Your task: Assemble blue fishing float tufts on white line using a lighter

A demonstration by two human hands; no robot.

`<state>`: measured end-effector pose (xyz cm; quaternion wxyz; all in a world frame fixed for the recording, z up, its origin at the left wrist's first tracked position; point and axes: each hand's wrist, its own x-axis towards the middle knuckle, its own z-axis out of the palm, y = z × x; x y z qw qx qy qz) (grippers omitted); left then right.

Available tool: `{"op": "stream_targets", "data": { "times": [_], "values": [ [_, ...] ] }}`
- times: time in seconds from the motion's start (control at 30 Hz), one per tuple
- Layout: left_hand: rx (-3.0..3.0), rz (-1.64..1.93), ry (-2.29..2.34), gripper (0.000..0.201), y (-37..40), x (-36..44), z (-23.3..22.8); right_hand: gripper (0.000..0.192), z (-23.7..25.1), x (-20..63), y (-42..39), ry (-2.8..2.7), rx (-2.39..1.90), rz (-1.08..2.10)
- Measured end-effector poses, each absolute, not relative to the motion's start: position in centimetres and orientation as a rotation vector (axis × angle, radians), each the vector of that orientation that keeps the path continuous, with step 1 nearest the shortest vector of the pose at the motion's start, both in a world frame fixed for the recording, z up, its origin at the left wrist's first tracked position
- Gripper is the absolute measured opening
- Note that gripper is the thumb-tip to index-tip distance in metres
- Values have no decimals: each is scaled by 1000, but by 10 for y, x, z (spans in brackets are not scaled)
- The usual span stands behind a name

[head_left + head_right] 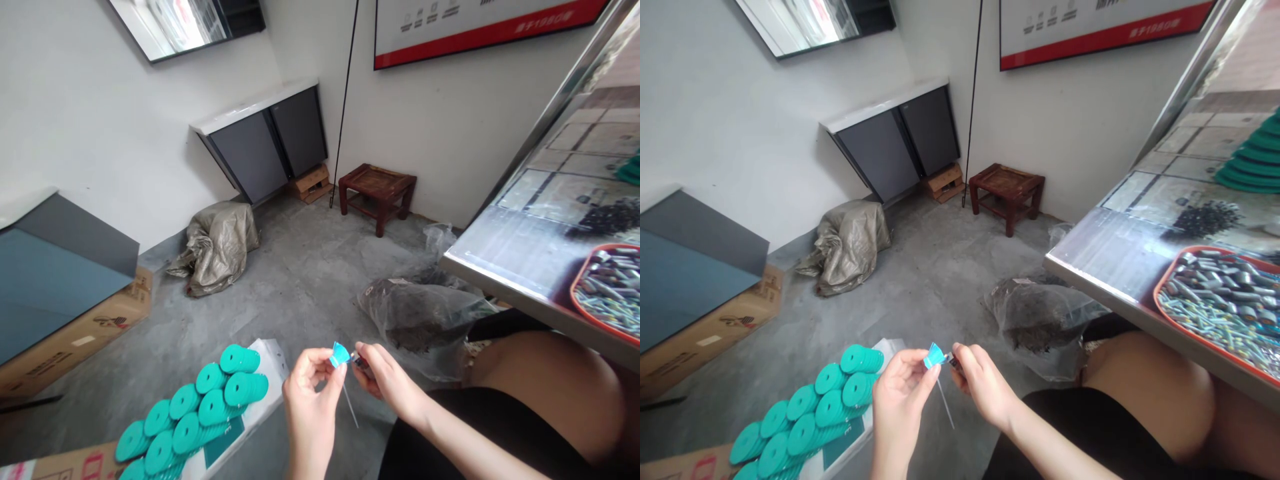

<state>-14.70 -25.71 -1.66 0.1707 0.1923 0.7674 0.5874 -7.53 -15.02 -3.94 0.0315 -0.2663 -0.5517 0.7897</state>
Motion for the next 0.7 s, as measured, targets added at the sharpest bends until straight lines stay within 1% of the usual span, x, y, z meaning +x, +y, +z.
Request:
{"op": "stream_targets", "data": {
  "times": [0.7],
  "values": [
    [764,1545,2323,8,-261,-146,-13,42,-37,-77,-150,-1667,-867,2447]
  ]
}}
